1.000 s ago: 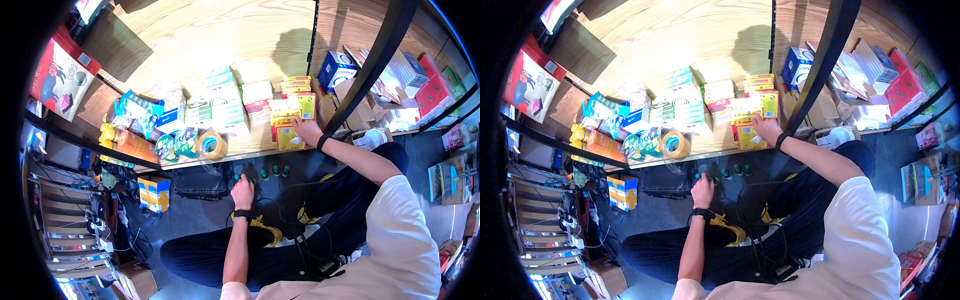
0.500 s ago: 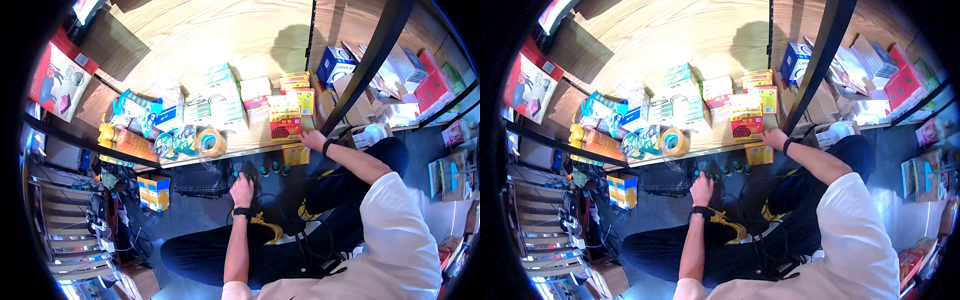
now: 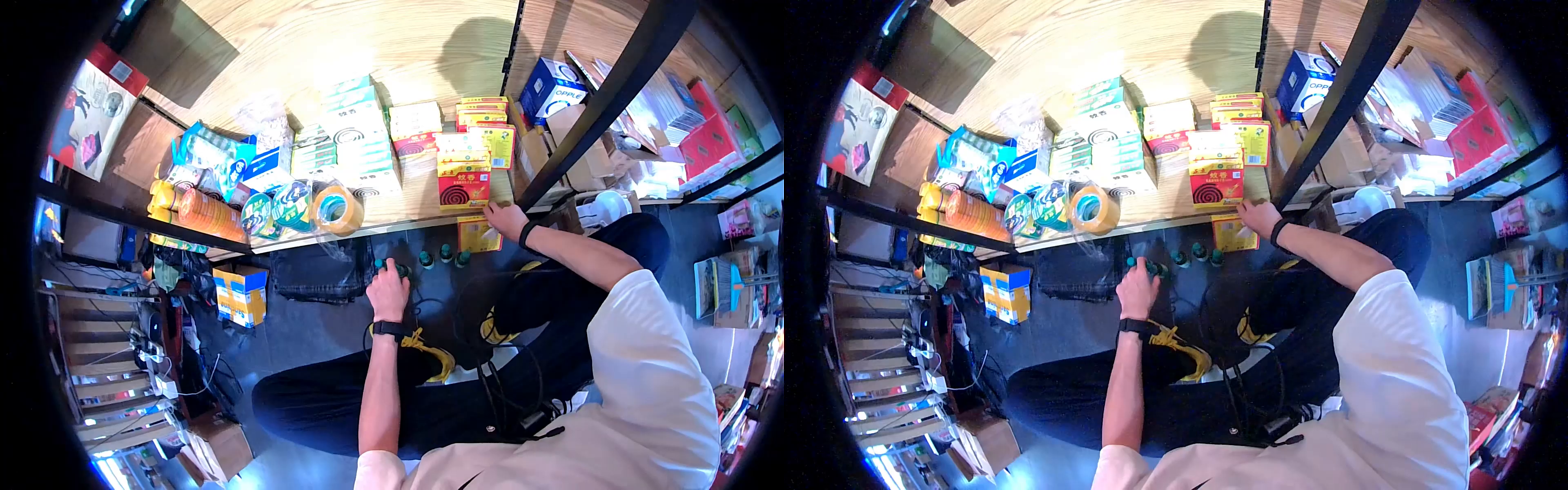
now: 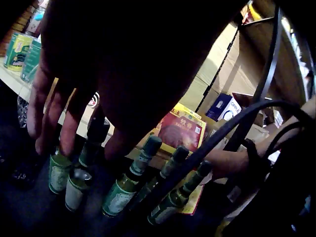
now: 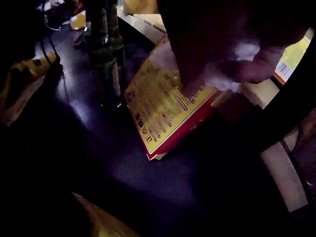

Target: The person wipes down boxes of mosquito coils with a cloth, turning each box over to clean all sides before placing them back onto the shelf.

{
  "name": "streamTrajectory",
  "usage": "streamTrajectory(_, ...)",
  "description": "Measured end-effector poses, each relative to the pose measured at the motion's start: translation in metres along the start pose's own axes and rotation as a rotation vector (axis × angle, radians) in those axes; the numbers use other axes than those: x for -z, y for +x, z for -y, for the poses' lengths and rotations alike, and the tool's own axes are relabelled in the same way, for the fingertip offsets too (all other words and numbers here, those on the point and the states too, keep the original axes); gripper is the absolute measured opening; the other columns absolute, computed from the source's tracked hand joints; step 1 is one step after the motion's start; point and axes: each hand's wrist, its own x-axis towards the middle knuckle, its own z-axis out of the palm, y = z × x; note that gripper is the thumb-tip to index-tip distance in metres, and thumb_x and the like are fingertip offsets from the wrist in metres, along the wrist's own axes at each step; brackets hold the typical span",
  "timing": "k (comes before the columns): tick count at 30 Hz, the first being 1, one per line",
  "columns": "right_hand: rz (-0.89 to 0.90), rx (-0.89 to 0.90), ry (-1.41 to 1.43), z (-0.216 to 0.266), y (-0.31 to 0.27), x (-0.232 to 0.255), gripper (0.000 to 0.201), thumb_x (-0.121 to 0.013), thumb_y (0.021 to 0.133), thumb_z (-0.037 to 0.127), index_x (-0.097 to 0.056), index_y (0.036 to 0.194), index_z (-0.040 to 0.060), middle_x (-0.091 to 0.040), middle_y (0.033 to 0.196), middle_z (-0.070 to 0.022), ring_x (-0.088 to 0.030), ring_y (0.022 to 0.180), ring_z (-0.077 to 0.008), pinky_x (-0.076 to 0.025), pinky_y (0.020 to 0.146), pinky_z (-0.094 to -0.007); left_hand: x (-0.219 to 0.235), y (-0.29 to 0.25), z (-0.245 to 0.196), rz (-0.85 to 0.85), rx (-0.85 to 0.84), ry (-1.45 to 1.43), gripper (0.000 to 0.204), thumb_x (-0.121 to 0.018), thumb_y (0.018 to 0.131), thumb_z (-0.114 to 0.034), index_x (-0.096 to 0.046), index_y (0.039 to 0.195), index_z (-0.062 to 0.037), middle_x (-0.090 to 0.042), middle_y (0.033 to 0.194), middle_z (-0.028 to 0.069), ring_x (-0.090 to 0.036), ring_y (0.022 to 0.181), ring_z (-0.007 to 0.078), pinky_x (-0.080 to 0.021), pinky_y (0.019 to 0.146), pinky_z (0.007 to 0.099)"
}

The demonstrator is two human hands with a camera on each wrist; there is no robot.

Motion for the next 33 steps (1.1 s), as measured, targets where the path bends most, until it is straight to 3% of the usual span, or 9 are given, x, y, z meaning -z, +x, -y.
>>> streamTrajectory(4,-0.076,-0.001,-0.034,-0.005,-0.001,-0.015,0.035,-0.068,0.086,0.021,-0.057,0.115,0.0038,-0.06,0.109,-0.0121,-0.07,0.067,-0.0289,-0.055,0.055,-0.042,-0.008,-0.002,0.0,0.019,0.026,0.029,0.051,-0.078,0.083,-0.027,-0.05,0.121,-0.0073,-0.069,0.098,0.0156,-0.071,0.09,0.0357,-0.059,0.072,0.0477)
streamTrajectory(9,0.305,-0.106,0.099,-0.004,-0.003,0.003,0.031,-0.067,0.087,0.018,-0.061,0.115,0.0044,-0.072,0.105,-0.0191,-0.074,0.086,-0.0339,-0.059,0.069,-0.0472,-0.003,0.001,-0.002,0.003,0.015,0.039,0.052,-0.079,0.082,-0.028,-0.05,0.118,-0.0053,-0.069,0.098,0.0159,-0.071,0.091,0.0355,-0.059,0.073,0.0474)
streamTrajectory(13,0.34,-0.113,0.101,-0.008,-0.011,0.005,0.029,-0.07,0.083,0.015,-0.064,0.109,0.004,-0.074,0.094,-0.0182,-0.074,0.09,-0.0353,-0.059,0.074,-0.0488,0.006,0.008,-0.006,-0.089,0.029,0.191,0.046,-0.083,0.077,-0.031,-0.055,0.106,-0.0083,-0.07,0.094,0.0102,-0.073,0.087,0.0284,-0.061,0.069,0.0389)
streamTrajectory(18,0.428,-0.132,0.047,-0.013,-0.033,0.047,0.02,-0.071,0.082,0.016,-0.074,0.1,0.0076,-0.075,0.098,-0.0169,-0.074,0.095,-0.0338,-0.058,0.077,-0.0469,0.041,0.004,-0.031,-0.12,0.106,0.296,0.039,-0.082,0.078,-0.033,-0.058,0.099,-0.0099,-0.07,0.092,0.0084,-0.073,0.087,0.0258,-0.06,0.069,0.042)
streamTrajectory(25,0.371,-0.02,-0.009,0.011,-0.03,0.25,0.019,-0.07,0.079,0.018,-0.075,0.095,0.0102,-0.074,0.091,-0.0162,-0.073,0.09,-0.0365,-0.057,0.075,-0.0486,0.138,-0.003,-0.067,-0.15,-0.12,-0.482,0.058,-0.079,0.088,-0.032,-0.052,0.13,-0.0013,-0.07,0.111,0.0204,-0.069,0.103,0.0384,-0.055,0.091,0.0457)
streamTrajectory(27,0.341,0.084,0.217,0.014,-0.023,0.285,0.02,-0.067,0.085,0.022,-0.071,0.1,0.009,-0.072,0.09,-0.0166,-0.07,0.091,-0.0391,-0.055,0.075,-0.0494,0.12,0.006,-0.07,-0.255,-0.314,-0.894,0.065,-0.083,0.085,-0.028,-0.048,0.131,0.0016,-0.069,0.115,0.0207,-0.066,0.114,0.0341,-0.052,0.096,0.0436)
streamTrajectory(29,0.268,0.231,0.473,0.015,-0.013,0.294,0.027,-0.069,0.088,0.025,-0.069,0.108,0.0069,-0.073,0.094,-0.0166,-0.07,0.093,-0.0373,-0.054,0.078,-0.0458,0.093,0.015,-0.073,0.047,-0.309,-1.456,0.065,-0.08,0.09,-0.02,-0.044,0.139,0.003,-0.066,0.124,0.0167,-0.063,0.119,0.0237,-0.05,0.101,0.0366)
streamTrajectory(32,0.263,0.26,0.669,0.03,0.008,0.3,0.039,-0.076,0.089,0.028,-0.067,0.117,0.0023,-0.074,0.101,-0.0165,-0.071,0.095,-0.0306,-0.053,0.082,-0.0397,0.12,0.003,-0.085,0.26,-0.094,-1.598,0.046,-0.076,0.093,-0.011,-0.057,0.132,0.0034,-0.068,0.124,0.0098,-0.063,0.111,0.0145,-0.051,0.096,0.0293)
streamTrajectory(33,0.263,0.257,0.683,0.031,0.012,0.295,0.039,-0.076,0.089,0.028,-0.067,0.117,0.0023,-0.074,0.101,-0.0165,-0.071,0.095,-0.0306,-0.053,0.082,-0.0397,0.118,0.004,-0.078,0.221,-0.171,-1.556,0.042,-0.074,0.094,-0.011,-0.059,0.13,0.0043,-0.07,0.121,0.0094,-0.065,0.107,0.0138,-0.051,0.095,0.0293)
